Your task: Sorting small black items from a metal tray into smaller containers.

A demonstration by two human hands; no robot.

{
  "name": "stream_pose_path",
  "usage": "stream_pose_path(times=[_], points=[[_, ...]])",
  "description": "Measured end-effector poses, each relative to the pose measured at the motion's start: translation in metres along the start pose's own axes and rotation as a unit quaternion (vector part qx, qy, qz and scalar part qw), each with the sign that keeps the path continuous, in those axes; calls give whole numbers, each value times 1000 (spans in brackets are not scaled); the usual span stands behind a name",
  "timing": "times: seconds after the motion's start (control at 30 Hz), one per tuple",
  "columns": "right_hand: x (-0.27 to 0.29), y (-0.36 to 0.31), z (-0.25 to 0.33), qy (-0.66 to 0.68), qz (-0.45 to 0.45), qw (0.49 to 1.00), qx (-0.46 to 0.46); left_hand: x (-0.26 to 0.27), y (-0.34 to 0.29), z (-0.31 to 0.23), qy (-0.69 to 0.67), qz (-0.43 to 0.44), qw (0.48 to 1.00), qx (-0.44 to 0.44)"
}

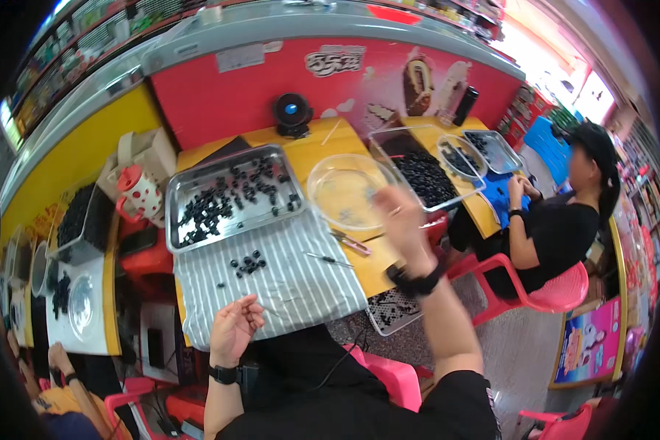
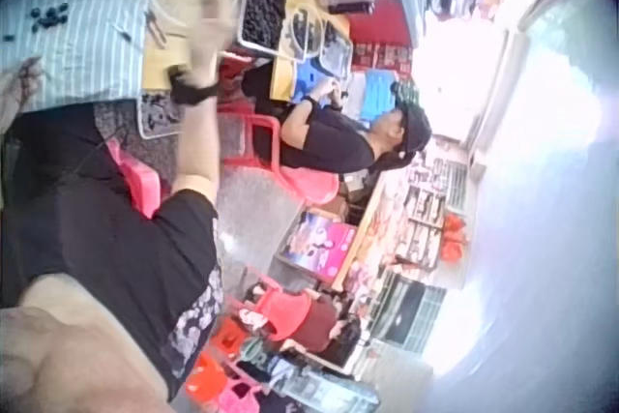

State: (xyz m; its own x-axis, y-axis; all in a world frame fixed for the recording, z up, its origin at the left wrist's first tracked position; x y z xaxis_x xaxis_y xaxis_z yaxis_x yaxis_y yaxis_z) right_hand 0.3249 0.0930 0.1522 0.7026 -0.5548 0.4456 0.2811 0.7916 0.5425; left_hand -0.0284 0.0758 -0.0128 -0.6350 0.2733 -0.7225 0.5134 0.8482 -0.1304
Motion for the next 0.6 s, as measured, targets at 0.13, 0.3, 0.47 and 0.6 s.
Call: stream_pose_path(times=[0.13,0.3,0.47,0.6], points=[[87,47,-29,-236,-130,962,47,0,6,1,-41,7,999,1],[-23,1,-21,-26,74,997,-13,4,5,0,-75,21,997,1],[-147,-54,50,54,265,962,35,8,1,-1,-70,18,997,7],[-201,-63,70,-7,303,944,129,11,1,0,-76,10,997,11]])
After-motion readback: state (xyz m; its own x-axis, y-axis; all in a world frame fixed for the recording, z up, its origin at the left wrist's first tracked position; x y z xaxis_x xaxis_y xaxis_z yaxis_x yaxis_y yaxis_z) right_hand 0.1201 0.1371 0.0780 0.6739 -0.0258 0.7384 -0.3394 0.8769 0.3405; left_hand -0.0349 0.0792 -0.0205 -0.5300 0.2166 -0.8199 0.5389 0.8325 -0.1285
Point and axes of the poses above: each hand's wrist, its own y-axis towards the middle knuckle, its own x-axis out of the back of the hand, z = x × y, the point moved 8 cm from there along y, towards the middle knuckle, and after that the axes turned 2 degrees about y, right-handed, at the moved point
